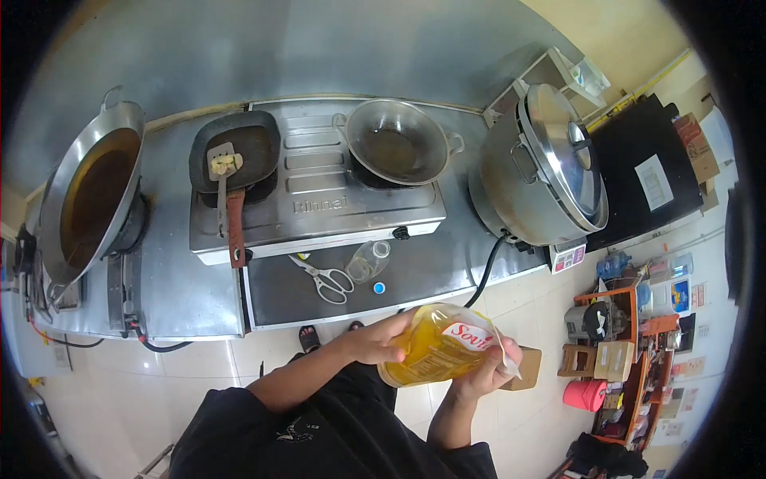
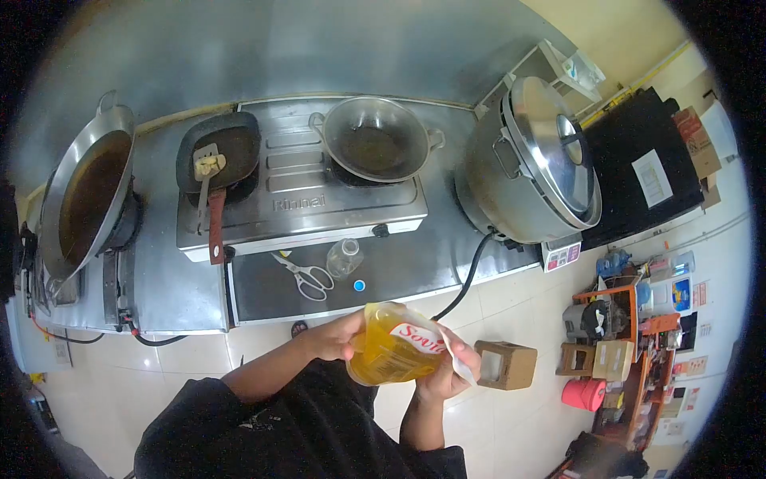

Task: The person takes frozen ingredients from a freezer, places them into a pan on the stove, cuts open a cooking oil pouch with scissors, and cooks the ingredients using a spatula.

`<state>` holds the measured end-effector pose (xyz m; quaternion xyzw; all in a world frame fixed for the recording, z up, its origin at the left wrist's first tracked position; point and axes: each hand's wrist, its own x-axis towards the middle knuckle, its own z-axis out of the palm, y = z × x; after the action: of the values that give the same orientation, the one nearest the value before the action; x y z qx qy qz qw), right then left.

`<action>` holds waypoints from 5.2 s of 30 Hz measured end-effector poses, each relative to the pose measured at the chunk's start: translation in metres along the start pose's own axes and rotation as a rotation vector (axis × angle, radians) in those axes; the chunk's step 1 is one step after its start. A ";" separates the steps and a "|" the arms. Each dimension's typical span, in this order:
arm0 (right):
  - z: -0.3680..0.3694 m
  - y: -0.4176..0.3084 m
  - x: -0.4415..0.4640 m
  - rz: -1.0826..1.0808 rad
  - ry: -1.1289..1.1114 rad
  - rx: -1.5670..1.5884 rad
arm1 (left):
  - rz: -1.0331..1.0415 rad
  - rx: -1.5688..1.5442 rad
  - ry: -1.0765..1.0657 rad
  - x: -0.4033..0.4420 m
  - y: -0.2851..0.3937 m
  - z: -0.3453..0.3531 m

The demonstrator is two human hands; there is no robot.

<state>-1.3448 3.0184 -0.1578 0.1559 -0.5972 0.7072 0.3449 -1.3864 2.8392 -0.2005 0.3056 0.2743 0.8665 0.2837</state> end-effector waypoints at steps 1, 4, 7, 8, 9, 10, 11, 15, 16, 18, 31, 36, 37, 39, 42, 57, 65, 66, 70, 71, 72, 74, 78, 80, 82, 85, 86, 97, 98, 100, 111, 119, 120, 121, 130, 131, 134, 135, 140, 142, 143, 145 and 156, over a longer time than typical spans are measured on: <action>0.003 -0.004 0.001 -0.030 -0.043 -0.034 | 0.062 -0.030 0.042 0.006 0.009 0.010; 0.012 -0.009 0.009 -0.089 -0.113 -0.056 | 0.233 0.191 0.180 0.018 0.022 0.028; 0.007 -0.005 0.019 0.168 -0.039 0.097 | 0.192 0.357 0.470 0.033 0.023 0.048; -0.030 0.017 0.007 0.179 0.072 -0.368 | 0.188 0.384 0.439 0.060 0.011 0.048; -0.024 0.016 0.020 0.184 0.062 -0.377 | 0.217 0.440 0.529 0.058 0.010 0.034; -0.030 0.036 0.020 0.204 0.094 -0.250 | 0.243 0.570 0.542 0.066 0.010 0.028; -0.041 0.043 0.025 0.252 0.025 -0.253 | 0.243 0.641 0.562 0.071 0.000 0.015; -0.066 0.084 0.039 0.401 -0.025 -0.127 | 0.159 0.670 0.584 0.090 -0.026 -0.033; -0.074 0.096 0.043 0.446 -0.029 -0.110 | 0.183 0.642 0.559 0.098 -0.031 -0.037; -0.095 0.109 0.049 0.486 -0.066 -0.110 | 0.226 0.591 0.530 0.107 -0.043 -0.034; -0.128 0.230 0.056 0.571 -0.177 0.152 | -0.028 0.697 0.785 0.125 -0.096 -0.121; -0.142 0.236 0.065 0.587 -0.232 0.020 | -0.058 0.730 0.784 0.129 -0.107 -0.132; -0.143 0.233 0.071 0.595 -0.262 -0.021 | -0.070 0.701 0.789 0.133 -0.106 -0.133; -0.145 0.227 0.077 0.615 -0.296 -0.083 | -0.022 0.622 0.767 0.136 -0.107 -0.132; -0.147 0.227 0.080 0.548 -0.340 -0.151 | 0.101 0.535 0.715 0.139 -0.107 -0.131; -0.150 0.212 0.061 0.221 -0.428 -0.413 | 0.221 0.628 0.980 0.140 -0.127 -0.124; -0.151 0.209 0.098 0.409 -0.611 -0.361 | 0.136 0.698 0.869 0.125 -0.116 -0.127; -0.157 0.216 0.099 0.406 -0.597 -0.334 | 0.132 0.764 0.847 0.123 -0.115 -0.127; -0.170 0.224 0.097 0.455 -0.514 -0.257 | 0.103 0.936 0.819 0.119 -0.114 -0.120; -0.169 0.222 0.095 0.449 -0.502 -0.259 | 0.096 0.960 0.826 0.120 -0.114 -0.118; -0.168 0.221 0.090 0.507 -0.450 -0.246 | 0.119 0.938 0.824 0.119 -0.116 -0.119; -0.170 0.221 0.089 0.461 -0.457 -0.227 | 0.163 0.897 0.818 0.118 -0.119 -0.122; -0.163 0.223 0.093 0.422 -0.500 -0.163 | 0.188 0.802 0.774 0.118 -0.123 -0.129; -0.161 0.232 0.094 0.404 -0.540 -0.088 | 0.157 0.754 0.769 0.118 -0.123 -0.130; -0.162 0.240 0.092 0.423 -0.558 -0.037 | 0.077 0.700 0.793 0.115 -0.122 -0.129; -0.164 0.248 0.090 0.490 -0.555 -0.023 | 0.031 0.644 0.815 0.113 -0.117 -0.126; -0.164 0.248 0.090 0.501 -0.554 -0.039 | 0.028 0.630 0.822 0.112 -0.116 -0.126; -0.147 0.213 0.083 0.416 -0.482 -0.186 | 0.204 0.380 0.640 0.087 -0.145 -0.124; -0.143 0.203 0.084 0.422 -0.459 -0.173 | 0.194 0.417 0.637 0.083 -0.147 -0.121; -0.131 0.179 0.090 0.417 -0.455 -0.161 | 0.169 0.474 0.631 0.076 -0.156 -0.122; -0.073 0.115 0.103 0.429 -0.552 -0.112 | 0.105 0.883 0.679 0.057 -0.123 -0.094; -0.053 0.116 0.109 0.296 -0.565 -0.257 | 0.376 0.764 0.715 0.059 -0.136 -0.094; -0.048 0.115 0.108 0.317 -0.534 -0.259 | 0.404 0.728 0.715 0.060 -0.138 -0.094; -0.046 0.115 0.109 0.314 -0.544 -0.268 | 0.405 0.722 0.722 0.060 -0.137 -0.093; -0.040 0.113 0.118 0.268 -0.661 -0.329 | 0.419 0.637 0.741 0.064 -0.143 -0.088; -0.038 0.113 0.117 0.268 -0.647 -0.332 | 0.420 0.622 0.745 0.064 -0.144 -0.087; -0.040 0.115 0.117 0.258 -0.625 -0.294 | 0.457 0.628 0.755 0.067 -0.144 -0.086; -0.043 0.117 0.118 0.252 -0.621 -0.274 | 0.475 0.639 0.757 0.068 -0.143 -0.085; -0.049 0.121 0.111 0.264 -0.558 -0.196 | 0.400 0.740 0.774 0.069 -0.137 -0.080; -0.050 0.121 0.107 0.261 -0.543 -0.151 | 0.348 0.805 0.767 0.068 -0.134 -0.078; -0.055 0.123 0.106 0.252 -0.526 -0.134 | 0.324 0.837 0.758 0.068 -0.132 -0.078; -0.066 0.127 0.105 0.232 -0.489 -0.096 | 0.317 0.878 0.739 0.071 -0.126 -0.077; -0.111 0.204 0.076 0.457 -0.332 0.205 | 0.490 0.471 0.800 0.098 -0.114 -0.081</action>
<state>-1.5159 3.1368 -0.2864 0.1650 -0.5905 0.7880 0.0569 -1.4684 2.9579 -0.2919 0.0613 0.4690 0.8713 -0.1307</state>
